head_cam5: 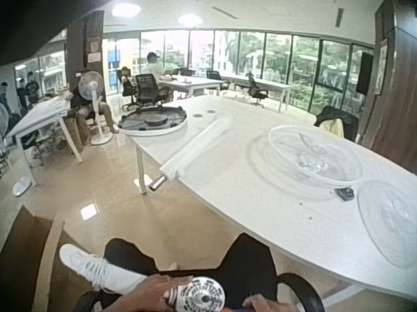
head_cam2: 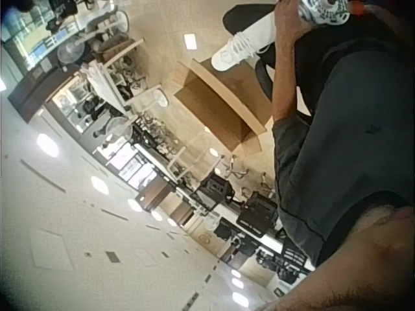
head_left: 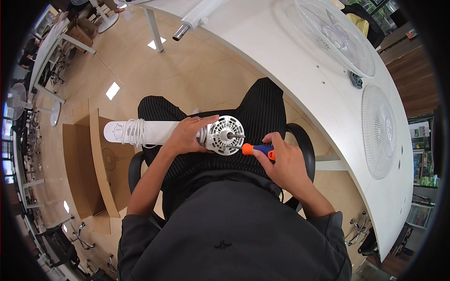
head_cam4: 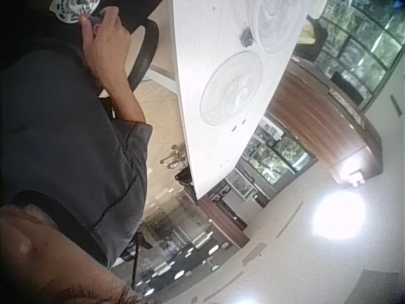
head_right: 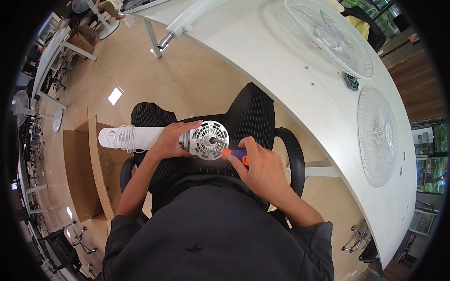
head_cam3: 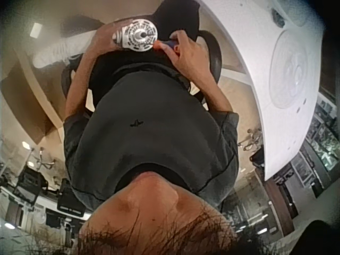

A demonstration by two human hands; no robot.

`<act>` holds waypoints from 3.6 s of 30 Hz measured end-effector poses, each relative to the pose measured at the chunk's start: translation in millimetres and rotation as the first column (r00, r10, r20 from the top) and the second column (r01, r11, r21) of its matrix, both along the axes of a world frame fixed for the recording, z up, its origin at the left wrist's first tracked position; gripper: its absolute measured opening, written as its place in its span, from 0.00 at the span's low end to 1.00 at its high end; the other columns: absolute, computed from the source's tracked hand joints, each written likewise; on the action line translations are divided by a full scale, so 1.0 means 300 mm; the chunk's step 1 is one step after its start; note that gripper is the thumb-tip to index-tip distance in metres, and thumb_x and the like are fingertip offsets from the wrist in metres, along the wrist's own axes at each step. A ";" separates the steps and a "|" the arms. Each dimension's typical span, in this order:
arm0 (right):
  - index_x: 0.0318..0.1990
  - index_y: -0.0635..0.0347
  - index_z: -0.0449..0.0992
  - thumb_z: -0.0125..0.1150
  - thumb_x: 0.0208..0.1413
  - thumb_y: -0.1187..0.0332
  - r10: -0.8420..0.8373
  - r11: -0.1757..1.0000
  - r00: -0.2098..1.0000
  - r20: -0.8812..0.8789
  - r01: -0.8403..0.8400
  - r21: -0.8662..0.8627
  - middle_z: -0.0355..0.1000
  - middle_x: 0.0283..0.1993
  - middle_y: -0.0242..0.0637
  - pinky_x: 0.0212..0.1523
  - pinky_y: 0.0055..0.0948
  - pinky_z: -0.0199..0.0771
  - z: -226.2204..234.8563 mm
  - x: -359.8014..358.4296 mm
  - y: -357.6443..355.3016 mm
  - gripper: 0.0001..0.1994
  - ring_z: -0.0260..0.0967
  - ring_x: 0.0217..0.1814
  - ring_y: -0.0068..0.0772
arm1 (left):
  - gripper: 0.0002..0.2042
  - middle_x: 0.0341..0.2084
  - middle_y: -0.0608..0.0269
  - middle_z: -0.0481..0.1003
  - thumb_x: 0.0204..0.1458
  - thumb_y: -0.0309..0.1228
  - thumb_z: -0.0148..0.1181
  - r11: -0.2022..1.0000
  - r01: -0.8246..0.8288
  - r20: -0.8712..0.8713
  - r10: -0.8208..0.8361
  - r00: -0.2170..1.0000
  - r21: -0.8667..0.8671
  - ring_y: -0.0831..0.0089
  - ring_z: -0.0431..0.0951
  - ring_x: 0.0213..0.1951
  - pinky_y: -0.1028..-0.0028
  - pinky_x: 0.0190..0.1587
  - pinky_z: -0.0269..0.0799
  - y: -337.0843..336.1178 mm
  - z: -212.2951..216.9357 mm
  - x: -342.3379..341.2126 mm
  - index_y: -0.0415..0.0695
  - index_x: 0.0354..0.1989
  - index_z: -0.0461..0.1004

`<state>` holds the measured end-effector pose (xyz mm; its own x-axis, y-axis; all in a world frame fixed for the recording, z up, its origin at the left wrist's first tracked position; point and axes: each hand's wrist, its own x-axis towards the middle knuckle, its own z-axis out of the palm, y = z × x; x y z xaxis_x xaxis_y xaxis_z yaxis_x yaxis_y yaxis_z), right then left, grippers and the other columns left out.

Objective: Assembling the motor and base components of a standing electric fan.

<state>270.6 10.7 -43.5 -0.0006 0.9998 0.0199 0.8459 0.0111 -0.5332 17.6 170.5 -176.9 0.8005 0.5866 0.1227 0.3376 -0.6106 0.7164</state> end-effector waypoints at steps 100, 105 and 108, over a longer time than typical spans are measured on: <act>0.32 0.65 0.77 0.70 0.49 0.76 0.072 0.870 0.857 -0.511 0.196 0.452 0.75 0.25 0.38 0.31 0.25 0.73 -0.004 -0.238 0.136 0.07 0.75 0.26 0.29 | 0.11 0.37 0.71 0.75 0.66 0.39 0.55 -0.085 0.627 0.431 0.655 0.621 -0.774 0.80 0.74 0.39 0.78 0.42 0.74 -0.240 0.156 0.143 0.46 0.48 0.74; 0.43 0.59 0.66 0.54 0.49 0.79 0.212 0.932 0.187 -0.959 0.256 0.256 0.65 0.34 0.37 0.30 0.25 0.69 0.043 -0.195 0.089 0.13 0.65 0.28 0.27 | 0.14 0.42 0.63 0.81 0.62 0.36 0.63 0.383 0.223 0.440 0.707 0.554 -0.896 0.81 0.79 0.39 0.79 0.41 0.75 -0.241 0.215 0.133 0.39 0.48 0.81; 0.47 0.58 0.63 0.57 0.58 0.72 0.361 0.858 0.146 -0.921 0.336 0.389 0.64 0.40 0.38 0.41 0.31 0.70 0.091 -0.180 0.081 0.13 0.66 0.38 0.31 | 0.14 0.41 0.62 0.81 0.62 0.36 0.62 0.500 0.121 0.458 0.637 0.620 -0.858 0.81 0.79 0.39 0.78 0.43 0.76 -0.244 0.214 0.124 0.37 0.47 0.80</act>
